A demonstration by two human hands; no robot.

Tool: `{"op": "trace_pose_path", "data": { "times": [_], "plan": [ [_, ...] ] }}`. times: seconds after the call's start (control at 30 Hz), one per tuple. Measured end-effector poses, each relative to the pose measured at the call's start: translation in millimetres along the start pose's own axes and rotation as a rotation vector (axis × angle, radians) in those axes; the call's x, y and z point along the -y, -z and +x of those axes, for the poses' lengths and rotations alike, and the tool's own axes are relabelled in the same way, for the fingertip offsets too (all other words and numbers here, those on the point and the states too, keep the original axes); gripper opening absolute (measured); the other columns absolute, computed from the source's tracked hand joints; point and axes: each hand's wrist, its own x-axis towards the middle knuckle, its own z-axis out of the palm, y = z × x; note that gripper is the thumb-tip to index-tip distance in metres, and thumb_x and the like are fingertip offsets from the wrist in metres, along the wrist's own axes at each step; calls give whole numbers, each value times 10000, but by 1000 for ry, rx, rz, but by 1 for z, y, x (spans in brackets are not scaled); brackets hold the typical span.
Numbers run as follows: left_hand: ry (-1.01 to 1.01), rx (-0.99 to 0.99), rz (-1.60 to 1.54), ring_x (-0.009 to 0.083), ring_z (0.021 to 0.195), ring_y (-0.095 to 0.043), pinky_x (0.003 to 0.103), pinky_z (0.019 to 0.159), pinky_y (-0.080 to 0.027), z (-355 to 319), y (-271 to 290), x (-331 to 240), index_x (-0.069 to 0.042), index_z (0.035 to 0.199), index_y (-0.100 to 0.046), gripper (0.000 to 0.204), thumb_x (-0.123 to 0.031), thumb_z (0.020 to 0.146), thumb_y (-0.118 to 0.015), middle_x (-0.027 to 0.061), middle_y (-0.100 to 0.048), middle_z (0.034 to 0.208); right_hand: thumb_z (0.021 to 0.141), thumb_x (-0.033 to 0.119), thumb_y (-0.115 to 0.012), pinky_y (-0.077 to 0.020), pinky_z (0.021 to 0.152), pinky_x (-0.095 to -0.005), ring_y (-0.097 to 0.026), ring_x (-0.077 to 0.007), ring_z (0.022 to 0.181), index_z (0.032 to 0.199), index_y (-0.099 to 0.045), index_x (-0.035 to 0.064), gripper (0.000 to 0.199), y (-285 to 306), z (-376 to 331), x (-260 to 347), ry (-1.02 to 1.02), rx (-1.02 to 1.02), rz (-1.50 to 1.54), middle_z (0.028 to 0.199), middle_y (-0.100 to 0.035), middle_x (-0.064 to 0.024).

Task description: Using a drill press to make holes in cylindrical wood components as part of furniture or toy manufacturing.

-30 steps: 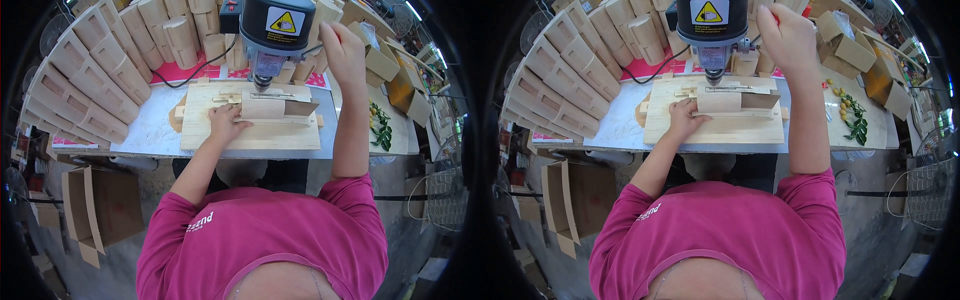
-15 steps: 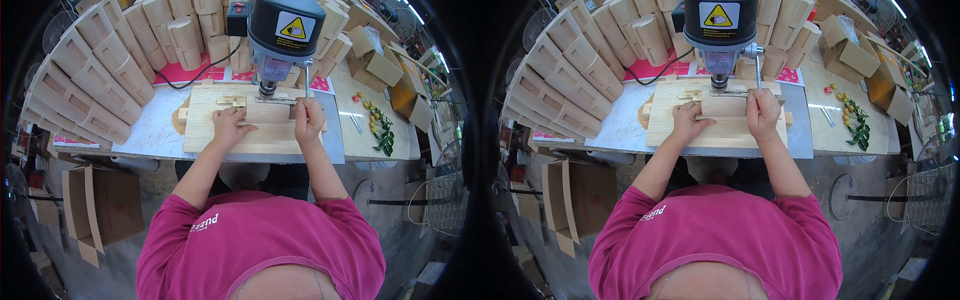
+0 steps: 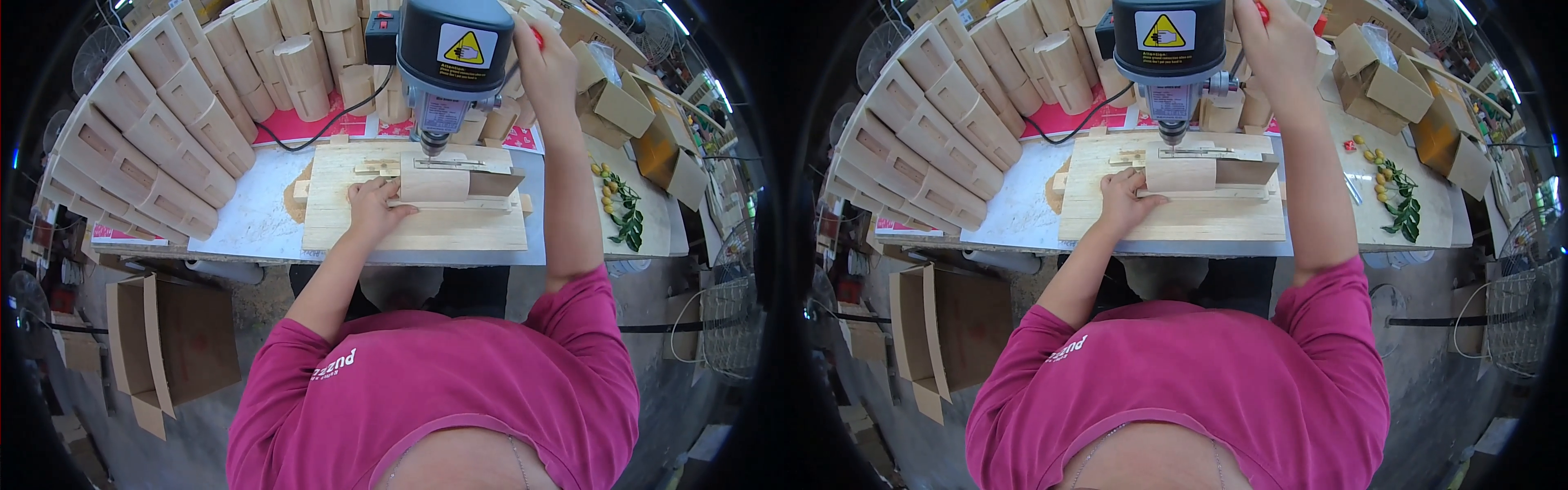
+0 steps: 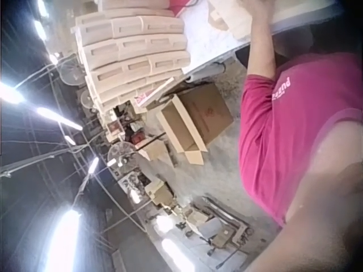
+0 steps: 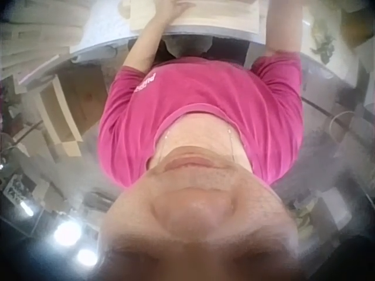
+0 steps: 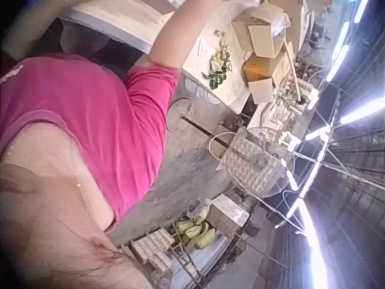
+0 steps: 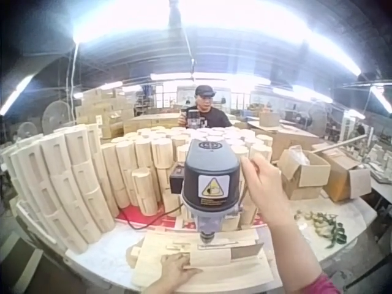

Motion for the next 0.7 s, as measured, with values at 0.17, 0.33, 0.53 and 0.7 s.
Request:
{"op": "trace_pose_path", "data": {
  "times": [0.17, 0.33, 0.53, 0.7],
  "plan": [
    [27, 52, -20, 189, 808, -547, 377, 813, -284, 7, -2, -1, -174, 1045, -645, 527, -359, 569, -777, -10, -572, 758, 903, 296, -475, -433, 665, -287, -545, -161, 711, 973, -571, 7, 312, -9, 0, -26, -261, 160, 212, 756, -577, -93],
    [42, -22, -70, 182, 811, -549, 383, 823, -282, 6, -6, 4, -152, 1000, -660, 488, -349, 569, -777, -4, -580, 773, 872, 340, -541, -427, 800, -311, -545, -159, 904, 1195, -473, 48, 441, 16, -82, -59, -399, 653, 400, 967, -583, -71],
    [-66, -86, -299, 212, 771, -549, 348, 722, -368, 1, 0, 13, -96, 900, -665, 411, -289, 558, -788, 43, -562, 757, 723, 135, -693, -424, 759, -285, -548, -150, 833, 956, -602, -11, 290, 46, -163, -71, -535, 836, 221, 866, -606, -81],
    [-98, 76, -599, 181, 664, -511, 273, 599, -398, -35, 74, -11, -19, 768, -622, 270, -148, 592, -781, 46, -503, 685, 687, 168, -709, -406, 708, -247, -527, -128, 767, 886, -612, -7, 282, 70, -195, -58, -573, 791, 386, 809, -586, -38]
  ]
}}
